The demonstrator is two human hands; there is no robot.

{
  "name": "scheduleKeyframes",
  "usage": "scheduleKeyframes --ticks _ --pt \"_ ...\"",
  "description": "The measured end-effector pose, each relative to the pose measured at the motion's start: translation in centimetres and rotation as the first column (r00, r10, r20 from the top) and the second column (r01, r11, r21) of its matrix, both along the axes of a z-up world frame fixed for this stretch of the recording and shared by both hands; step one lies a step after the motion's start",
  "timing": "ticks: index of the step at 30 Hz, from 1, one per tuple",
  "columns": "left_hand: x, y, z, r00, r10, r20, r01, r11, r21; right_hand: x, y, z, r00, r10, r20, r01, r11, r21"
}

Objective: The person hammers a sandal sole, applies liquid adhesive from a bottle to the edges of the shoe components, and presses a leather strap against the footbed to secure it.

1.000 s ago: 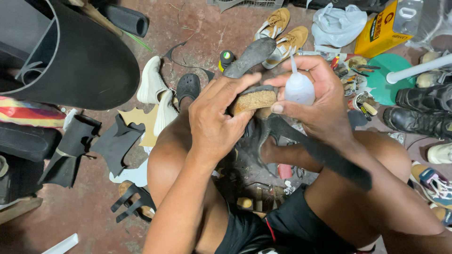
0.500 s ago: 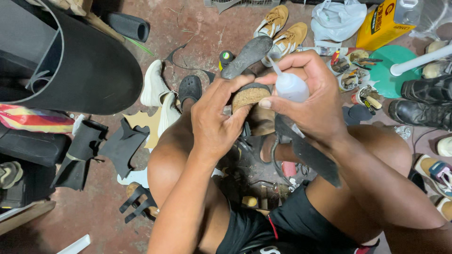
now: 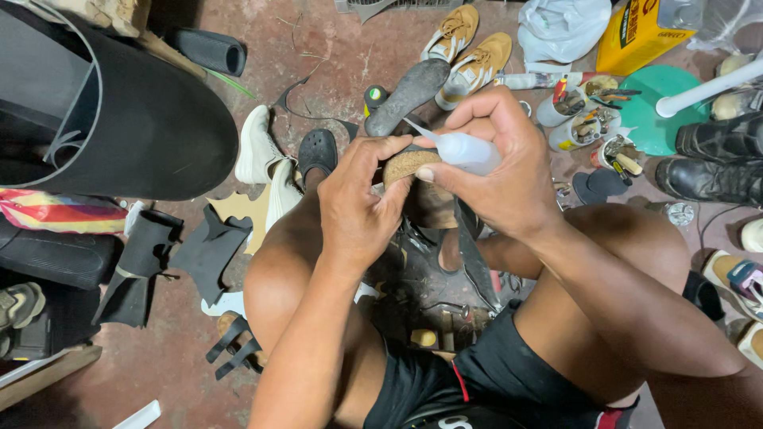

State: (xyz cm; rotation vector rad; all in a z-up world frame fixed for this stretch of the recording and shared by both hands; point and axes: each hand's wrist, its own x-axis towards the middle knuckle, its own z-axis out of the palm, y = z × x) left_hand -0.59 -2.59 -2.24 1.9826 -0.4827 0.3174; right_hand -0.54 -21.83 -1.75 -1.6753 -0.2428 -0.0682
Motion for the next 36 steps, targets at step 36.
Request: scheduleKeyframes --ticks 36 --pt "0.8 4.1 -0.6 0.989 0.041 0.140 0.024 0.903 -0.429 4.6 -11.9 -5.0 0.900 0.102 -0.425 0.204 0.762 0.615"
